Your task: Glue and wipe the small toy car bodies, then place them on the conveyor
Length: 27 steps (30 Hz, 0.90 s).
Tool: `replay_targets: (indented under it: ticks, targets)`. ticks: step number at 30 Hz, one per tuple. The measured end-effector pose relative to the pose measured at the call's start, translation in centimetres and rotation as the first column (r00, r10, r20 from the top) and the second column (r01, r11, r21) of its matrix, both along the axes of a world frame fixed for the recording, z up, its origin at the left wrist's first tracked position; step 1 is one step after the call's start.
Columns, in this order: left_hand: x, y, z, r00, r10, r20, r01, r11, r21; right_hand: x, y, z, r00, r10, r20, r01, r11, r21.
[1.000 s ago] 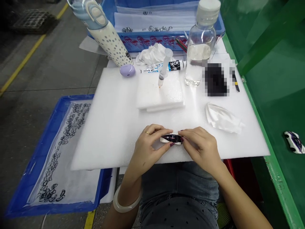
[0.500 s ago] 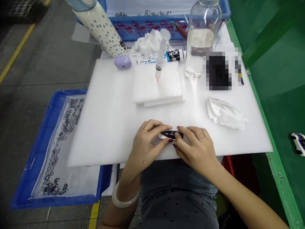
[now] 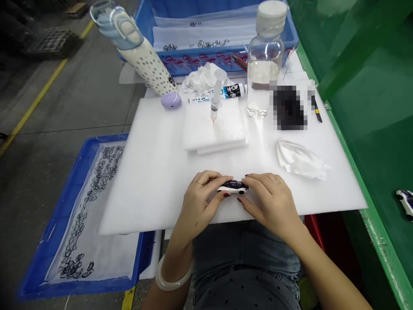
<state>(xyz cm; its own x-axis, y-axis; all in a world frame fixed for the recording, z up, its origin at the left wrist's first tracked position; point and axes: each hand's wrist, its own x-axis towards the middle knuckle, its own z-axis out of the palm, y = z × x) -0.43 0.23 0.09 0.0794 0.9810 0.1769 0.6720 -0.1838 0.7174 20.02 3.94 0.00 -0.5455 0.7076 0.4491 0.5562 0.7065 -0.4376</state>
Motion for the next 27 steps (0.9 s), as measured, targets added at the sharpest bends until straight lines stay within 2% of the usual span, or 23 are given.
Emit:
replay_targets:
  ticks: [7, 11, 14, 18, 21, 24, 27]
  targets:
    - [0.0, 0.0, 0.0, 1.000, 0.003, -0.020, -0.003, 1.000, -0.006, -0.8, 0.3, -0.2, 0.998, 0.044, 0.048, -0.049, 0.993, 0.106]
    - [0.1, -0.1, 0.0, 1.000, 0.005, -0.030, -0.005, 1.000, 0.008, -1.0, 0.3, -0.1, 0.994, 0.076, 0.083, -0.094, 0.969, 0.230]
    - [0.1, -0.2, -0.1, 0.999, 0.001, -0.034, -0.001, 1.000, 0.020, -1.1, 0.3, 0.1, 0.986, 0.098, 0.138, -0.133, 0.952, 0.275]
    - [-0.1, -0.5, -0.2, 1.000, -0.010, -0.013, 0.011, 1.000, 0.028, -0.4, 0.0, 0.3, 0.980, 0.121, 0.160, -0.144, 0.979, 0.142]
    - [-0.4, -0.7, -0.4, 1.000, -0.031, 0.003, 0.031, 0.999, 0.041, 0.4, -0.3, 0.2, 0.994, 0.091, 0.066, -0.093, 0.995, 0.021]
    - [-0.7, -0.7, -0.3, 0.998, -0.047, 0.035, 0.046, 0.998, 0.030, 0.9, -0.4, 0.0, 0.998, 0.047, -0.028, -0.047, 0.999, -0.006]
    - [-1.0, -0.7, -0.1, 0.993, -0.044, 0.106, 0.044, 0.999, 0.003, 0.1, -0.3, 0.0, 0.998, 0.039, -0.050, -0.041, 0.999, -0.034]
